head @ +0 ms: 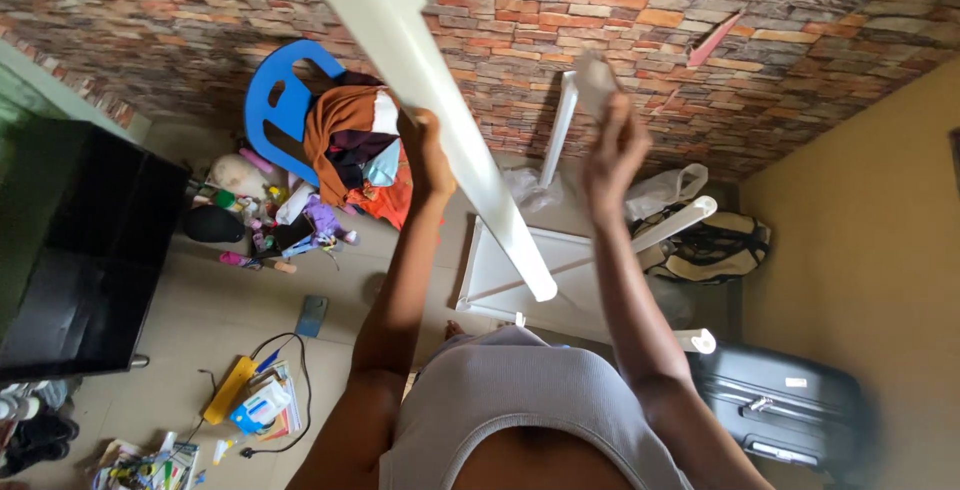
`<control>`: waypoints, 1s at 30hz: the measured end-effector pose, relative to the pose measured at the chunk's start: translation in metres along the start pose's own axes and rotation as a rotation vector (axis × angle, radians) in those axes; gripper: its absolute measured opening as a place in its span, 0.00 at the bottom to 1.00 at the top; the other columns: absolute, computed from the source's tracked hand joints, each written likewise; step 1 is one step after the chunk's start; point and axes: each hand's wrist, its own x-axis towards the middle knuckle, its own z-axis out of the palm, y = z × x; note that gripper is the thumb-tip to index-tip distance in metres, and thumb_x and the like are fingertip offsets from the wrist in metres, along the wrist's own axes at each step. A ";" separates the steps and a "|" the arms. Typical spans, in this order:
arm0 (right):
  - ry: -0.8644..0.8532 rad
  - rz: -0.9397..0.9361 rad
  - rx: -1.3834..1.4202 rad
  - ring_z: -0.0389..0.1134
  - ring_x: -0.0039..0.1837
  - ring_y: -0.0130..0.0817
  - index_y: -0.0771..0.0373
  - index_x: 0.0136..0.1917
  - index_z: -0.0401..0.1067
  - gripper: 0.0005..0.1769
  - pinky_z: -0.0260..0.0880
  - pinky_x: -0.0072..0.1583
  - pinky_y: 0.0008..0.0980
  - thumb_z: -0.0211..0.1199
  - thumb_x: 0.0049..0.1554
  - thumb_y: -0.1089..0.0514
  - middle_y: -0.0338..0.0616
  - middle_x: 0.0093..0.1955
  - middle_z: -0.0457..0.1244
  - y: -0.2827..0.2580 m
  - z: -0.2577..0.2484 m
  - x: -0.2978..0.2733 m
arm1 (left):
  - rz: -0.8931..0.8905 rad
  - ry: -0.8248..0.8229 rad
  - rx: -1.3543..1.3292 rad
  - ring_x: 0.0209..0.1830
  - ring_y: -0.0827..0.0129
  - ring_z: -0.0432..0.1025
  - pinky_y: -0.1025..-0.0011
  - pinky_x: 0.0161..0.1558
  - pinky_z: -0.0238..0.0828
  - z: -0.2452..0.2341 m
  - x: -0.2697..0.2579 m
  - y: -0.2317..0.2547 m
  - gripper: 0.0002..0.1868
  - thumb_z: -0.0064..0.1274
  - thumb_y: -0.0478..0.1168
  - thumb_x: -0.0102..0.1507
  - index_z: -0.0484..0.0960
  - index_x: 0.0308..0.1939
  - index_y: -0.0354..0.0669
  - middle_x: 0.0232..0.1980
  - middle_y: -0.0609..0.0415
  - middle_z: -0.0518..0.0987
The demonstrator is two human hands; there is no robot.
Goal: The recorder is seen assembling a small white plastic table.
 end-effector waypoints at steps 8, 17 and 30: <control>-0.708 -0.384 -0.306 0.37 0.90 0.51 0.60 0.82 0.57 0.27 0.42 0.86 0.49 0.49 0.72 0.55 0.53 0.88 0.37 -0.043 0.063 -0.073 | -0.032 0.102 -0.148 0.58 0.58 0.71 0.62 0.59 0.69 0.015 -0.006 0.010 0.46 0.46 0.70 0.67 0.62 0.72 0.35 0.62 0.45 0.73; -0.521 -0.525 -0.421 0.56 0.83 0.53 0.64 0.73 0.68 0.26 0.61 0.79 0.45 0.63 0.62 0.72 0.58 0.80 0.54 -0.032 0.072 -0.066 | 0.006 0.095 -0.111 0.64 0.60 0.70 0.61 0.65 0.66 0.024 -0.012 0.026 0.36 0.45 0.61 0.71 0.69 0.69 0.32 0.64 0.45 0.74; -0.391 -0.484 -0.457 0.66 0.76 0.50 0.64 0.65 0.74 0.22 0.72 0.71 0.43 0.70 0.58 0.70 0.50 0.75 0.62 0.006 0.043 -0.094 | -0.116 0.238 -0.498 0.65 0.55 0.69 0.53 0.65 0.70 0.020 -0.024 0.009 0.39 0.49 0.59 0.65 0.63 0.71 0.36 0.66 0.47 0.71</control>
